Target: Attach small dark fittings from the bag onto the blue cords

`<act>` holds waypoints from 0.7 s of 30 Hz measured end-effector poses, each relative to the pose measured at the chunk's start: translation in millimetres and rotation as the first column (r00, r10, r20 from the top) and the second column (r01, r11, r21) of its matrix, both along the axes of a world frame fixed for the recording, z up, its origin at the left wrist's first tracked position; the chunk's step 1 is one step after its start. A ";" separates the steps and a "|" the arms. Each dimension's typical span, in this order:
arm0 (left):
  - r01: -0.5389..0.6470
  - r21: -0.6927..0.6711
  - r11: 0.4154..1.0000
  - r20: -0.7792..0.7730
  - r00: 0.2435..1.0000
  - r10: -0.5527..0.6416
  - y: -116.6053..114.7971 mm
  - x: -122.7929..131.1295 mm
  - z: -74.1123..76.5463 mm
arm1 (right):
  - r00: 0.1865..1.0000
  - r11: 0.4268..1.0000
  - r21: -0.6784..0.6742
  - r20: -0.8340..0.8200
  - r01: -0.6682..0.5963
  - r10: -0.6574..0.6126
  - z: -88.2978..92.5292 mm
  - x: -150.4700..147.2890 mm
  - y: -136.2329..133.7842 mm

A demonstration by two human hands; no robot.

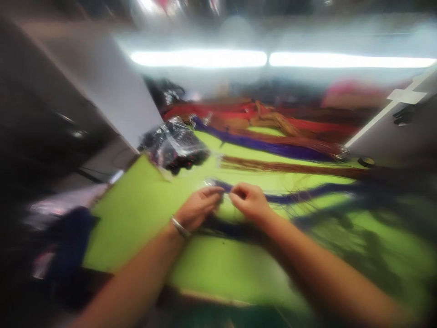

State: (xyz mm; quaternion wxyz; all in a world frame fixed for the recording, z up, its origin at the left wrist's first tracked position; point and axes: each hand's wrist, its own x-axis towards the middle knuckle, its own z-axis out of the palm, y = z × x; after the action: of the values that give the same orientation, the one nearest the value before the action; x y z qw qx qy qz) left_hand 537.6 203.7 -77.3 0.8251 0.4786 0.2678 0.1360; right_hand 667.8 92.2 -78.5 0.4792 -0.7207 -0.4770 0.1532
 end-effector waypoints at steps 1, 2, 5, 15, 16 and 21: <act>-0.003 0.004 1.000 0.000 1.000 0.003 -0.1 -0.1 -0.2 | 1.000 1.000 0.004 0.000 -0.004 0.004 -0.1 0.0 0.1; -0.007 0.011 1.000 -0.002 1.000 0.007 -0.2 -0.2 -0.4 | 1.000 1.000 0.003 0.004 -0.006 0.006 -0.5 -0.1 0.1; -0.032 0.046 0.998 -0.012 0.999 0.033 -0.8 0.0 -0.4 | 1.000 0.999 -0.035 0.003 0.004 -0.004 -2.2 -0.2 0.4; -0.041 0.154 0.987 0.011 0.999 0.040 -0.2 -0.3 -5.6 | 1.000 0.995 -0.093 -0.005 0.022 -0.022 -4.0 -0.6 2.9; -0.040 0.174 0.984 0.011 0.999 0.038 0.0 -0.5 -6.9 | 0.999 0.996 -0.090 0.035 0.014 -0.011 -4.4 -1.2 2.1; 0.014 0.235 0.972 0.004 1.000 -0.016 0.9 -1.6 -15.7 | 0.944 0.997 -0.072 0.324 -0.036 0.057 -6.4 -3.8 -2.1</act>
State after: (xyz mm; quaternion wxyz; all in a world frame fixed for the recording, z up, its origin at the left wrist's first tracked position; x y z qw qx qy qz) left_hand 535.9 204.6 -93.1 0.7645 0.5744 0.2436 0.1619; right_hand 664.0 90.1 -84.8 0.3662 -0.7399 -0.5613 0.0587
